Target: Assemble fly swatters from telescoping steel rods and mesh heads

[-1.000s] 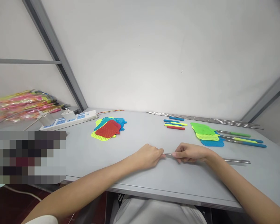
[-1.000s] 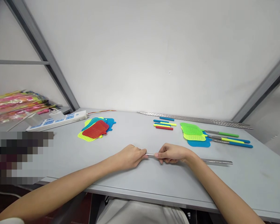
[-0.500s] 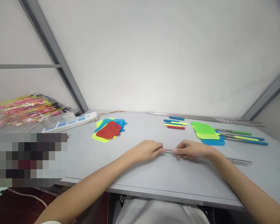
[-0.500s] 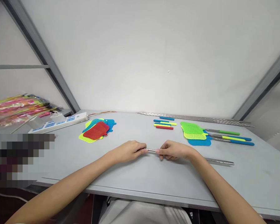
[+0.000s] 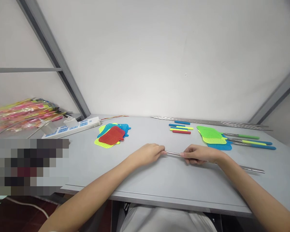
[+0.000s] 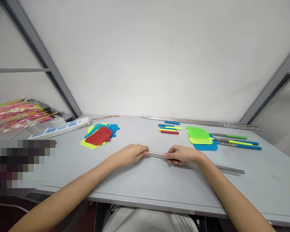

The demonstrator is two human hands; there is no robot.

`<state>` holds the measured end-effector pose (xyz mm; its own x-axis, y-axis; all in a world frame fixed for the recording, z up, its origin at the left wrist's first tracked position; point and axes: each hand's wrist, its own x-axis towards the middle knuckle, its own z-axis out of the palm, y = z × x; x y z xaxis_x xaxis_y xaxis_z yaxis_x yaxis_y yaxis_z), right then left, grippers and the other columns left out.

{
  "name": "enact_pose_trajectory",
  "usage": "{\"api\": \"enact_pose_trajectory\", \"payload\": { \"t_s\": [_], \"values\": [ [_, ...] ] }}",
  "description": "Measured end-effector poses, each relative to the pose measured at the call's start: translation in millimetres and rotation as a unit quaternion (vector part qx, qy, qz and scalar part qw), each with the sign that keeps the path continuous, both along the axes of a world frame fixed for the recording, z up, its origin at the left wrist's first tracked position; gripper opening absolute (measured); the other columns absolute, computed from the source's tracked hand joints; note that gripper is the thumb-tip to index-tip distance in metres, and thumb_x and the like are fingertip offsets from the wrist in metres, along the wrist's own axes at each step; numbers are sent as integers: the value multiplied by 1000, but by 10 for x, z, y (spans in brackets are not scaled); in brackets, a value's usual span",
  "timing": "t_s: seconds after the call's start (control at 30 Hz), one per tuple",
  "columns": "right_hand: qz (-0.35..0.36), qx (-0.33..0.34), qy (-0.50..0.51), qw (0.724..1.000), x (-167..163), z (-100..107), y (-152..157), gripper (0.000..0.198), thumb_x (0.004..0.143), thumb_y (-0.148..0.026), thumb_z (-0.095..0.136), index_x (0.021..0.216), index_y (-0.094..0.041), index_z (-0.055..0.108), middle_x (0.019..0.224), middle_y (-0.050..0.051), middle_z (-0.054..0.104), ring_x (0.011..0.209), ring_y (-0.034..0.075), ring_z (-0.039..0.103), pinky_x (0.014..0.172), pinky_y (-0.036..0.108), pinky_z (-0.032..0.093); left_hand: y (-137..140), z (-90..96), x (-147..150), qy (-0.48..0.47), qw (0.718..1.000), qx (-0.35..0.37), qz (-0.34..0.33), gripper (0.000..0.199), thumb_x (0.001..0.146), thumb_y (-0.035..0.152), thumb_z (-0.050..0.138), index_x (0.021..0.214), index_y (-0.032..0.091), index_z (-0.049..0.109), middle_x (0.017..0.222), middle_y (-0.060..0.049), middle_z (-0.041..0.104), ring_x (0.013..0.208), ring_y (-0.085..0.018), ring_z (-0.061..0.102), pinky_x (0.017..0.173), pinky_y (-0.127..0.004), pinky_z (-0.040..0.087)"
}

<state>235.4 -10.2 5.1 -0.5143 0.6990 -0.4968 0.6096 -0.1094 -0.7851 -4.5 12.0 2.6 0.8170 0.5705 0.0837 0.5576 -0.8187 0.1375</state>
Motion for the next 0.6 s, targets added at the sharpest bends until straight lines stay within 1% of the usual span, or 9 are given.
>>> {"api": "enact_pose_trajectory", "payload": {
  "t_s": [0.07, 0.17, 0.27, 0.37, 0.6],
  "values": [
    [5, -4, -11, 1000, -19, -5, -10, 43, 71, -54, 43, 62, -13, 52, 53, -3, 39, 41, 3, 26, 36, 18, 19, -19, -43, 6, 22, 1000, 15, -4, 32, 88, 34, 23, 75, 18, 48, 65, -1, 57, 58, -13, 52, 50, -22, 31],
    [14, -18, -23, 999, -44, -5, -31, 43, 71, -55, 43, 61, -14, 49, 55, -3, 42, 41, 3, 27, 36, 18, 19, -67, -103, 24, 41, 998, 42, -28, 32, 88, 34, 22, 75, 19, 48, 61, -1, 57, 54, -14, 52, 51, -23, 32],
    [27, -42, -15, 999, -52, -10, -37, 43, 71, -55, 44, 60, -14, 47, 52, -4, 39, 38, 3, 24, 34, 18, 16, -118, -134, 46, 39, 996, 68, -39, 32, 88, 32, 22, 74, 18, 48, 60, -1, 58, 55, -15, 53, 54, -24, 33],
    [46, -61, 6, 997, -43, -29, -22, 43, 72, -55, 43, 58, -14, 45, 47, -6, 34, 36, 2, 21, 32, 18, 13, -161, -136, 68, 41, 995, 81, -36, 30, 88, 30, 23, 73, 18, 47, 58, -1, 58, 53, -15, 54, 53, -25, 33],
    [82, -66, 32, 994, -20, -77, 14, 43, 74, -54, 42, 56, -14, 43, 43, -8, 29, 33, 2, 21, 30, 18, 14, -230, -100, 113, 67, 994, 85, -22, 26, 87, 27, 27, 75, 17, 48, 59, -2, 60, 52, -17, 56, 49, -27, 31]
  ]
}}
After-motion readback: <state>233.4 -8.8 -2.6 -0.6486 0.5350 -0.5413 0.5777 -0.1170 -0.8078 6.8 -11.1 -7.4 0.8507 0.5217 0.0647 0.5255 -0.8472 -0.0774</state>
